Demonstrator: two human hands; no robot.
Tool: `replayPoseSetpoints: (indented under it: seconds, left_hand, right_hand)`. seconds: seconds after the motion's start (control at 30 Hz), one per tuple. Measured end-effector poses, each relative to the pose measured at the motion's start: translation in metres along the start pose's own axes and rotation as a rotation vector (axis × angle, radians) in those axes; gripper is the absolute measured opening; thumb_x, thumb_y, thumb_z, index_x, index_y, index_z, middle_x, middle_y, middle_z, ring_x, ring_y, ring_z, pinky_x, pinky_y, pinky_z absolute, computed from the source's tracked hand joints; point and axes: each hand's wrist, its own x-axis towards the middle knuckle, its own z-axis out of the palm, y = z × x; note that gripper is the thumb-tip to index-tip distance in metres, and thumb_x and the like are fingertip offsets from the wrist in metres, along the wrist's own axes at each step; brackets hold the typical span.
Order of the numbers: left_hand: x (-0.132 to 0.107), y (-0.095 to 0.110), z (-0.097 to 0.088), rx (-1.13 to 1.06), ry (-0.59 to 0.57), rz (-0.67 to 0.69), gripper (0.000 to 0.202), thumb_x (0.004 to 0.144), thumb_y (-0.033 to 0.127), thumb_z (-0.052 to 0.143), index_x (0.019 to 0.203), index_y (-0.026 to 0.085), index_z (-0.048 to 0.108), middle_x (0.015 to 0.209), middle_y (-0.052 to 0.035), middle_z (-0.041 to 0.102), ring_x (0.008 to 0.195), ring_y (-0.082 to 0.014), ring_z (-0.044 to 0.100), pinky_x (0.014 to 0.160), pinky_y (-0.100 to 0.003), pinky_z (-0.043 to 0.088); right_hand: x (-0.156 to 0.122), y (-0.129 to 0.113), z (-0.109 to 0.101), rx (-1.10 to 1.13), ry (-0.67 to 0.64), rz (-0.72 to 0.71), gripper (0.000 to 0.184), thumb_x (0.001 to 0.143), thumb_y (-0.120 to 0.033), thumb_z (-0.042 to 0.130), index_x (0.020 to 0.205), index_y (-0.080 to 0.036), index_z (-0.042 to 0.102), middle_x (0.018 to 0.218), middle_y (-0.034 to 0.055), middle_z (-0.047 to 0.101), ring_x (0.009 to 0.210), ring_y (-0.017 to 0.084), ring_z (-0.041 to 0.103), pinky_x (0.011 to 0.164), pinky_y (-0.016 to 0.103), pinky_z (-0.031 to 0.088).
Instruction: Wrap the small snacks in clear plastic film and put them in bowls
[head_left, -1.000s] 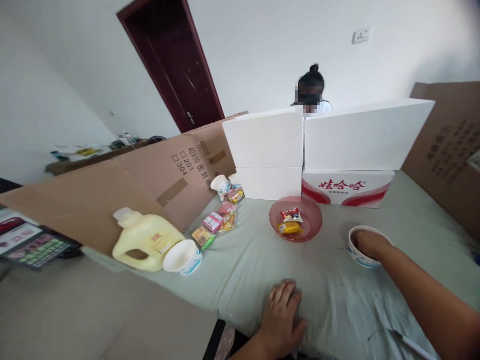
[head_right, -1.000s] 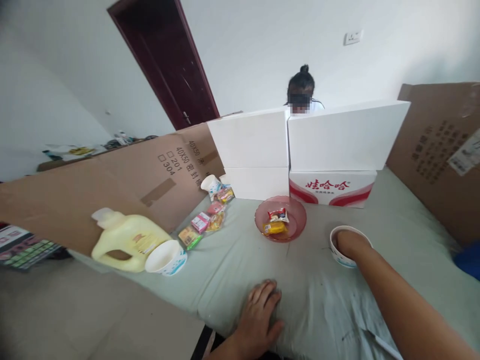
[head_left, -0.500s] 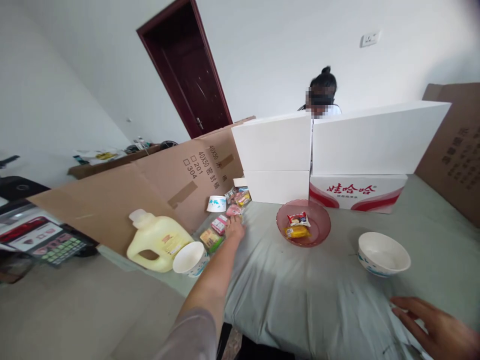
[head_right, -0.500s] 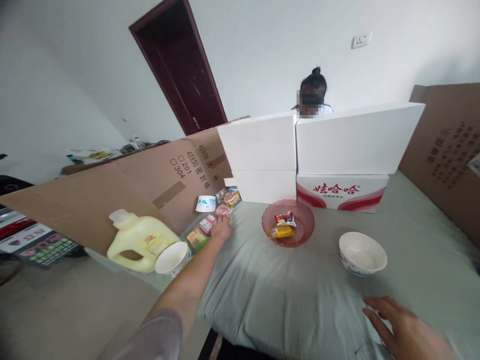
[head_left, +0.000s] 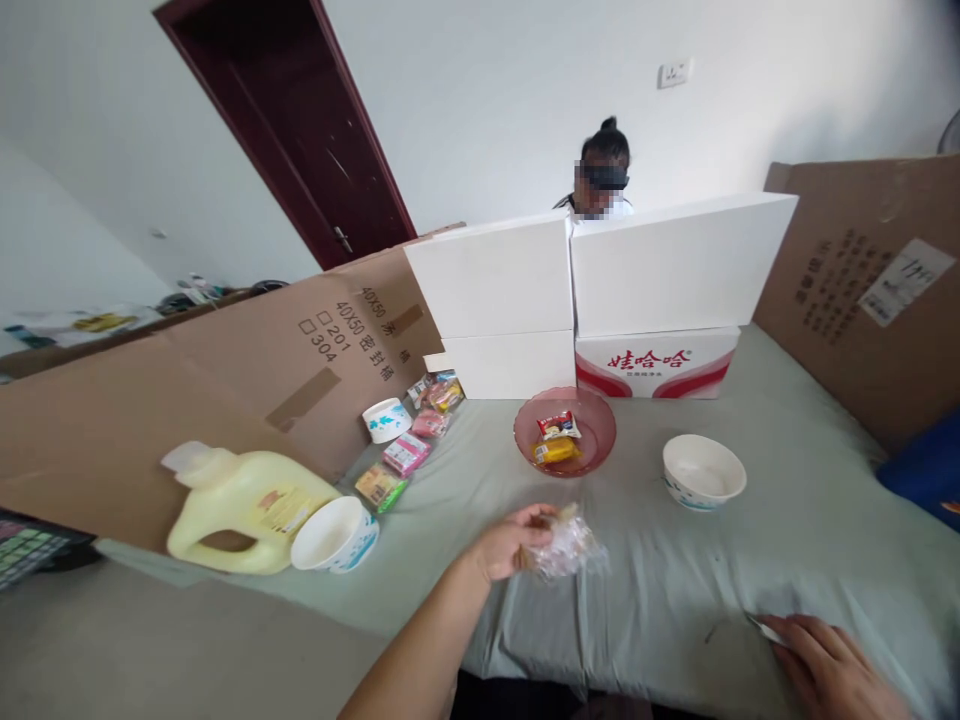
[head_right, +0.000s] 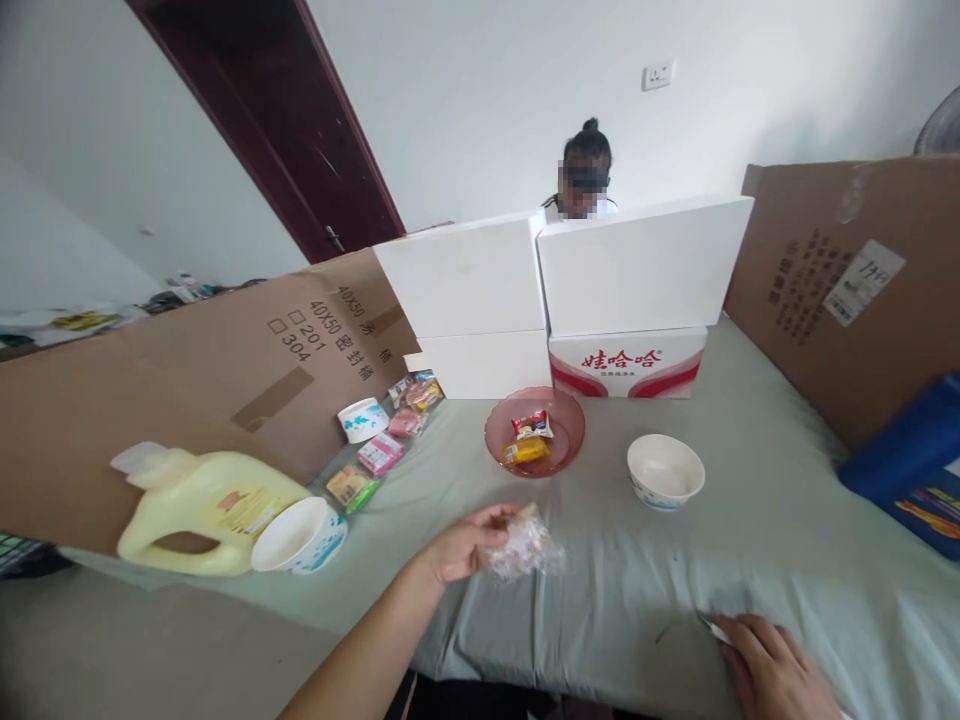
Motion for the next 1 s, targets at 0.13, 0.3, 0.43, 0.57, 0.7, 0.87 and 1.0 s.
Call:
replayPoseSetpoints:
  seconds: [0.13, 0.3, 0.43, 0.57, 0.7, 0.87, 1.0]
  left_hand:
    - [-0.002, 0.002, 0.046, -0.247, -0.247, -0.147, 0.046, 0.056, 0.028, 0.082, 0.097, 0.017, 0.066, 0.083, -0.0018, 0.063, 0.065, -0.0121, 0.061, 0.064, -0.025, 0.048]
    - [0.015, 0.006, 0.073, 0.194, -0.065, -0.103, 0.028, 0.068, 0.037, 0.072, 0.084, 0.015, 0.065, 0.069, -0.0004, 0.061, 0.061, -0.0145, 0.057, 0.061, -0.027, 0.046]
    - [0.009, 0.001, 0.076, 0.360, 0.288, 0.167, 0.021, 0.084, 0.038, 0.057, 0.087, 0.018, 0.061, 0.087, -0.0050, 0.061, 0.089, -0.0204, 0.058, 0.082, -0.034, 0.046]
    - [-0.021, -0.010, 0.083, 0.770, 0.488, 0.759, 0.013, 0.089, 0.026, 0.051, 0.092, 0.019, 0.061, 0.091, -0.0073, 0.060, 0.091, -0.0219, 0.057, 0.085, -0.038, 0.046]
    - [-0.040, -0.023, 0.103, 0.982, 0.280, 0.927, 0.030, 0.083, 0.026, 0.062, 0.111, 0.019, 0.058, 0.108, -0.0113, 0.060, 0.105, -0.0269, 0.056, 0.092, -0.045, 0.047]
    - [-0.031, -0.027, 0.116, 0.994, 0.308, 0.847, 0.035, 0.083, 0.025, 0.064, 0.116, 0.021, 0.057, 0.110, -0.0109, 0.058, 0.106, -0.0282, 0.055, 0.092, -0.048, 0.049]
    - [-0.027, -0.029, 0.109, 0.908, 0.324, 0.828, 0.021, 0.086, 0.013, 0.055, 0.106, 0.018, 0.060, 0.103, -0.0094, 0.060, 0.101, -0.0242, 0.056, 0.090, -0.043, 0.051]
  right_hand:
    - [0.029, -0.052, -0.020, 0.073, 0.011, 0.041, 0.028, 0.091, -0.037, 0.042, 0.100, -0.026, 0.067, 0.089, 0.0076, 0.068, 0.080, 0.024, 0.067, 0.071, 0.040, 0.057]
    - [0.058, -0.128, -0.029, 0.280, -0.176, -0.080, 0.032, 0.098, -0.031, 0.035, 0.117, -0.026, 0.060, 0.101, 0.0073, 0.064, 0.085, 0.017, 0.066, 0.073, 0.029, 0.054]
    - [0.065, -0.149, -0.015, 0.275, -0.283, -0.121, 0.033, 0.098, -0.026, 0.036, 0.123, -0.027, 0.057, 0.095, 0.0052, 0.064, 0.077, 0.017, 0.066, 0.070, 0.030, 0.053]
    - [0.066, -0.142, -0.001, 0.295, -0.250, -0.034, 0.034, 0.097, -0.027, 0.034, 0.121, -0.023, 0.059, 0.095, 0.0065, 0.065, 0.080, 0.019, 0.067, 0.071, 0.031, 0.054]
    - [0.065, -0.135, 0.004, 0.356, -0.192, 0.041, 0.033, 0.096, -0.029, 0.036, 0.118, -0.022, 0.060, 0.098, 0.0075, 0.067, 0.083, 0.020, 0.068, 0.073, 0.032, 0.054]
    - [0.063, -0.134, 0.003, 0.403, -0.151, 0.076, 0.032, 0.096, -0.029, 0.038, 0.118, -0.024, 0.061, 0.103, 0.0070, 0.068, 0.089, 0.019, 0.068, 0.078, 0.032, 0.054]
    - [0.065, -0.139, -0.003, 0.325, -0.120, 0.051, 0.032, 0.097, -0.029, 0.037, 0.118, -0.025, 0.060, 0.098, 0.0058, 0.068, 0.084, 0.018, 0.067, 0.074, 0.030, 0.053]
